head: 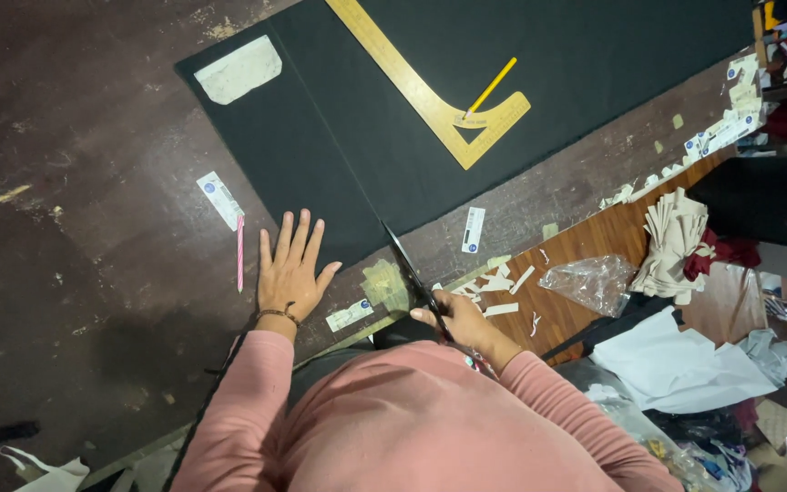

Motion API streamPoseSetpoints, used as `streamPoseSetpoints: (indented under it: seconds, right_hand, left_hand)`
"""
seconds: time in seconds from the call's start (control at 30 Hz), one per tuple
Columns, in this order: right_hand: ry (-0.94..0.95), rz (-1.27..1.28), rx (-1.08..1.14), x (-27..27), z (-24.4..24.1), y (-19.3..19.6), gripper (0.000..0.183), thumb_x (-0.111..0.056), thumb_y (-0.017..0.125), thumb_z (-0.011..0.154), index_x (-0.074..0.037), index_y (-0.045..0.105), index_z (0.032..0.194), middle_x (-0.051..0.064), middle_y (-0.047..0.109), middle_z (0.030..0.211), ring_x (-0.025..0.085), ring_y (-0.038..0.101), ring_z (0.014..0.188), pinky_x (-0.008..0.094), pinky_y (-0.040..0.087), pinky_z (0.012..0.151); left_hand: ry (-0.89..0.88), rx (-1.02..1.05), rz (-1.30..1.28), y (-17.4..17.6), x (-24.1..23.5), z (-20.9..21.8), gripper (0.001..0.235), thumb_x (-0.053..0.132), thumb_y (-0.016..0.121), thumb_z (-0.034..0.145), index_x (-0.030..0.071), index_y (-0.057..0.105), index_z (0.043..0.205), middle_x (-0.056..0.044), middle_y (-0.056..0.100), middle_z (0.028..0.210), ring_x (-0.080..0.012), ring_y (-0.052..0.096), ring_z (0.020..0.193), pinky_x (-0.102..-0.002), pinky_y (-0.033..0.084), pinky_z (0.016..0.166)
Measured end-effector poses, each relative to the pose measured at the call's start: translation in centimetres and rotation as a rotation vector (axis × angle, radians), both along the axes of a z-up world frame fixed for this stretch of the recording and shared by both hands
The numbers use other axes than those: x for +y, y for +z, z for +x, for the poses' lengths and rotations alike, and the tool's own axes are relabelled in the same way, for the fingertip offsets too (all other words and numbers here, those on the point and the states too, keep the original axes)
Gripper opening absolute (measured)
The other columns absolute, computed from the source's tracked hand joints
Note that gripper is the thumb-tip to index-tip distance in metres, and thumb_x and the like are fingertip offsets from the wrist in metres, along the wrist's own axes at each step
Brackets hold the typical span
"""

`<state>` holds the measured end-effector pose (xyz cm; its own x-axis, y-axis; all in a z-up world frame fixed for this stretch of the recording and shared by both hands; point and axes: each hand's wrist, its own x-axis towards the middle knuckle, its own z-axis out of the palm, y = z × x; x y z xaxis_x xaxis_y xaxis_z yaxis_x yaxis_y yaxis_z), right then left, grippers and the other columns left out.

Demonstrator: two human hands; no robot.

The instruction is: The person cuts a small black fabric piece using scissors, then stacks it with other cut pieces. They then use a set square and a pencil to mark a line on a larger black fabric sheet and proceed to cut along the marked line with scissors.

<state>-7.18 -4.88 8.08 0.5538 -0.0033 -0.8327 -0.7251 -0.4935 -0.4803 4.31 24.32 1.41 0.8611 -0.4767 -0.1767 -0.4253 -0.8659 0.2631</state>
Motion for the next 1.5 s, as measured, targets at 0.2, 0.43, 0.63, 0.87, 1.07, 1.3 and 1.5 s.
streamPoseSetpoints:
  seconds: [0.2,0.43,0.63,0.87,1.07,1.3,1.5]
  right_hand:
    - [0.158,-0.023,0.074,1.8,3.7,3.4,0.064,-0.073,0.064,0.083,-0.012,0.065,0.101,0.022,0.074,0.092,0.044,0.070,0.104,0.053,0.053,0.089]
    - [0.029,-0.041,0.050,1.9,3.2,3.2,0.050,-0.062,0.075,0.082,-0.014,0.067,0.086,0.013,0.072,0.069,0.032,0.075,0.080,0.040,0.055,0.077]
    - [0.031,-0.008,0.068,1.8,5.9,2.8,0.051,-0.065,0.074,0.080,-0.016,0.068,0.090,0.010,0.071,0.065,0.024,0.074,0.061,0.034,0.057,0.068]
    - [-0.072,0.035,0.064,3.1,6.6,3.3,0.046,-0.053,0.080,0.083,-0.009,0.065,0.085,0.011,0.066,0.054,0.022,0.072,0.050,0.027,0.055,0.056]
    - [-0.016,0.049,0.069,3.3,9.2,2.2,0.054,-0.063,0.073,0.084,-0.010,0.067,0.096,0.013,0.070,0.063,0.023,0.073,0.054,0.030,0.056,0.060]
    - [-0.021,0.010,0.079,3.3,8.6,1.1,0.050,-0.056,0.073,0.087,-0.006,0.066,0.090,0.014,0.069,0.061,0.022,0.073,0.051,0.027,0.057,0.056]
    - [-0.033,0.061,0.081,4.2,12.2,2.7,0.055,-0.061,0.072,0.085,-0.007,0.067,0.094,0.014,0.068,0.060,0.023,0.072,0.051,0.031,0.055,0.056]
  left_hand:
    - [0.005,-0.002,-0.008,-0.4,0.1,-0.3,0.075,0.067,0.033,0.101,0.024,0.030,0.162,-0.001,0.015,0.174,-0.0246,0.008,0.160,-0.058,0.003,0.127]
    - [0.006,0.008,-0.019,-0.7,0.1,-0.2,0.074,0.066,0.035,0.100,0.025,0.029,0.162,-0.001,0.015,0.174,-0.0247,0.009,0.159,-0.059,0.004,0.127]
    - [0.004,0.005,-0.017,-0.8,0.1,-0.1,0.075,0.067,0.035,0.099,0.026,0.029,0.162,0.000,0.016,0.174,-0.0242,0.010,0.160,-0.059,0.003,0.128]
    - [0.003,0.010,-0.017,-0.9,0.2,-0.1,0.074,0.066,0.038,0.099,0.027,0.029,0.161,0.001,0.014,0.174,-0.0232,0.009,0.159,-0.059,0.003,0.128]
    - [-0.004,-0.001,0.007,-1.0,0.2,-0.1,0.076,0.067,0.038,0.097,0.028,0.027,0.162,0.002,0.013,0.174,-0.0224,0.008,0.160,-0.059,0.003,0.128]
    - [-0.010,-0.005,0.037,-0.6,0.1,-0.2,0.076,0.068,0.035,0.098,0.029,0.026,0.162,0.003,0.013,0.173,-0.0220,0.008,0.159,-0.057,0.004,0.128]
    - [-0.010,-0.029,0.020,-0.6,0.2,-0.2,0.076,0.067,0.038,0.097,0.027,0.028,0.161,0.001,0.016,0.173,-0.0224,0.010,0.159,-0.058,0.006,0.128]
